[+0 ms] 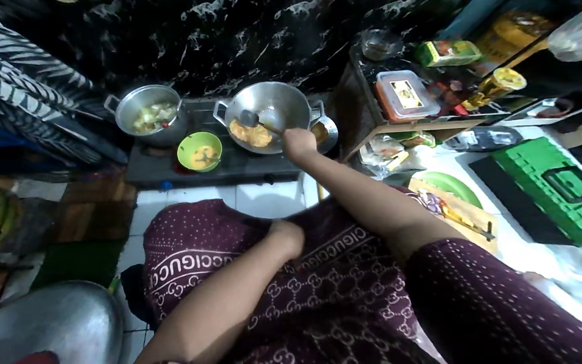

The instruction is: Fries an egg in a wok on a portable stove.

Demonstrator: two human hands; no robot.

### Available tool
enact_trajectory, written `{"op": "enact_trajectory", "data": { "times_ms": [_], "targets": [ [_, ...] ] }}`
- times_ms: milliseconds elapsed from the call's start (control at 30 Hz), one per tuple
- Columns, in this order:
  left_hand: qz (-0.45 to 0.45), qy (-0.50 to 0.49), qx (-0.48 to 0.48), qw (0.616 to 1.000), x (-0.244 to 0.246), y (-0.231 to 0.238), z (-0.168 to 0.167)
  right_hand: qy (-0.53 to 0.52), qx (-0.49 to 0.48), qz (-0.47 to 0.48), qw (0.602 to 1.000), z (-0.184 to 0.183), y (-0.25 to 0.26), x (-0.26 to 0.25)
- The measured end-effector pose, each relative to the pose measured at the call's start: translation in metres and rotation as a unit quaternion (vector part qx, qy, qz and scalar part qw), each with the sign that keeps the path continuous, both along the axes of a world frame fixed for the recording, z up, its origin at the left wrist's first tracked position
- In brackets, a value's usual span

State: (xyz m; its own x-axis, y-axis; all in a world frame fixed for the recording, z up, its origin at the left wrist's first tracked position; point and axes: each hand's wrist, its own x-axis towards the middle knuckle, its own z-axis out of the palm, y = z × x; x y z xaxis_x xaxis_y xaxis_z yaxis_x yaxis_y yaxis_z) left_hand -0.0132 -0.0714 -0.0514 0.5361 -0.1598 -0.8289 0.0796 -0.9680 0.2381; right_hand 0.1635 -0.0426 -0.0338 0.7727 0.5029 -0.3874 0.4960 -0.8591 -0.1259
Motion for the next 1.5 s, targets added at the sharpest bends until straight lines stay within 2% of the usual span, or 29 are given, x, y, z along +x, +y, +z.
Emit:
{"op": "enact_trajectory", "data": {
  "times_ms": [233, 433, 533, 700, 867, 967, 1033, 1133, 1233, 1300, 1500],
  "targets": [
    [0.010, 0.001, 0.008, 1.000, -0.002, 0.008, 0.000, -0.054, 0.011, -0.062, 0.997, -0.009, -0.010, 0.048],
    [0.042, -0.018, -0.007, 0.999, -0.008, 0.023, -0.006, 0.006, -0.016, -0.115, 0.993, -0.032, -0.016, 0.097],
    [0.052, -0.017, -0.001, 0.999, -0.007, 0.026, -0.002, 0.053, -0.003, -0.131, 0.990, -0.026, -0.015, 0.111],
    [0.044, -0.006, -0.002, 0.999, -0.006, 0.024, 0.000, 0.019, 0.010, -0.139, 0.990, -0.019, -0.014, 0.124],
    [0.044, -0.005, -0.015, 0.999, -0.005, 0.021, -0.001, -0.033, -0.016, -0.094, 0.995, 0.010, -0.013, 0.111],
    [0.034, -0.001, -0.014, 0.999, -0.004, 0.020, -0.001, -0.055, -0.028, -0.098, 0.993, 0.022, -0.009, 0.096],
    [0.034, 0.004, -0.012, 0.999, -0.002, 0.019, -0.001, -0.046, -0.030, -0.103, 0.993, 0.019, -0.006, 0.094],
    [0.035, 0.009, -0.009, 0.999, -0.002, 0.019, -0.002, 0.029, -0.016, -0.100, 0.994, 0.005, -0.007, 0.097],
    [0.037, 0.017, -0.004, 0.999, 0.000, 0.019, -0.002, 0.092, 0.012, -0.054, 0.994, -0.019, -0.008, 0.105],
    [0.043, 0.018, -0.003, 0.999, 0.000, 0.020, -0.002, 0.096, 0.014, -0.035, 0.995, -0.027, -0.004, 0.111],
    [0.044, 0.017, -0.002, 0.999, 0.001, 0.022, -0.004, 0.092, -0.016, -0.019, 0.995, -0.008, 0.007, 0.091]
  ]
}}
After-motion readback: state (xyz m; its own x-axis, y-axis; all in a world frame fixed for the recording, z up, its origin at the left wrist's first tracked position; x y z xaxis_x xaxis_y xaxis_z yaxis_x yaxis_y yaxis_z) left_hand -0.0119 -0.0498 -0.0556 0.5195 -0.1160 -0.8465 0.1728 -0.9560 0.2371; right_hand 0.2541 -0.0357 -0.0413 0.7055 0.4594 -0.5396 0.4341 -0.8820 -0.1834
